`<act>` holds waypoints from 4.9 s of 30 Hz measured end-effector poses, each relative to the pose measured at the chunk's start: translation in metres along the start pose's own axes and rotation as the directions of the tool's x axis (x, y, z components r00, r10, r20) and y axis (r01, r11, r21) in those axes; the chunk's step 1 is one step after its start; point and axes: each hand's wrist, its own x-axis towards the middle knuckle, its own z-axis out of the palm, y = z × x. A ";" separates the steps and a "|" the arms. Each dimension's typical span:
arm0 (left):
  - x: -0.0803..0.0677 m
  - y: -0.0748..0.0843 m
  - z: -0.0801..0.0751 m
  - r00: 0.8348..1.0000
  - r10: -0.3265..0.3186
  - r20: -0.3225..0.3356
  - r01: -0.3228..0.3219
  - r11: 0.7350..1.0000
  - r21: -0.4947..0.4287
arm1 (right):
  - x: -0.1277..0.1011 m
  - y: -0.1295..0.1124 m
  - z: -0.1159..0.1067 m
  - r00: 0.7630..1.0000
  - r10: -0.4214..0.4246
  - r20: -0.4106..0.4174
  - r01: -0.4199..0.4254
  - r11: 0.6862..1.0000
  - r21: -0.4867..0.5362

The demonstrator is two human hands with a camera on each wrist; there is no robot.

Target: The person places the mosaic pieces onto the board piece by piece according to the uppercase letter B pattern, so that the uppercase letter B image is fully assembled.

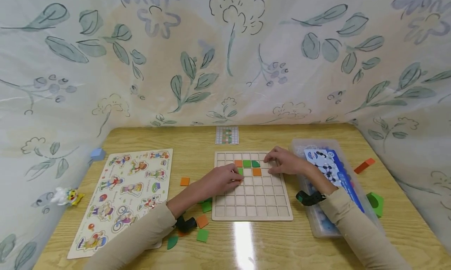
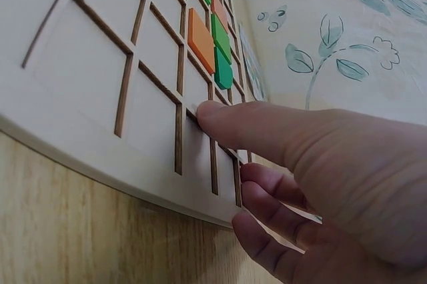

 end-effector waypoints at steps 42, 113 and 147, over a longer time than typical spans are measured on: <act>-0.160 -0.014 -0.042 0.951 -0.307 0.027 0.308 0.944 -0.118 | 0.000 0.005 0.000 1.000 0.009 -0.008 -0.009 1.000 0.019; -0.075 -0.011 -0.032 0.990 -0.134 0.054 0.139 0.983 -0.116 | 0.002 0.002 -0.001 1.000 0.009 -0.009 -0.009 1.000 0.015; 0.022 0.016 -0.006 0.991 0.073 0.116 -0.050 0.981 -0.190 | 0.002 0.004 0.002 0.999 -0.032 -0.023 0.032 0.999 0.027</act>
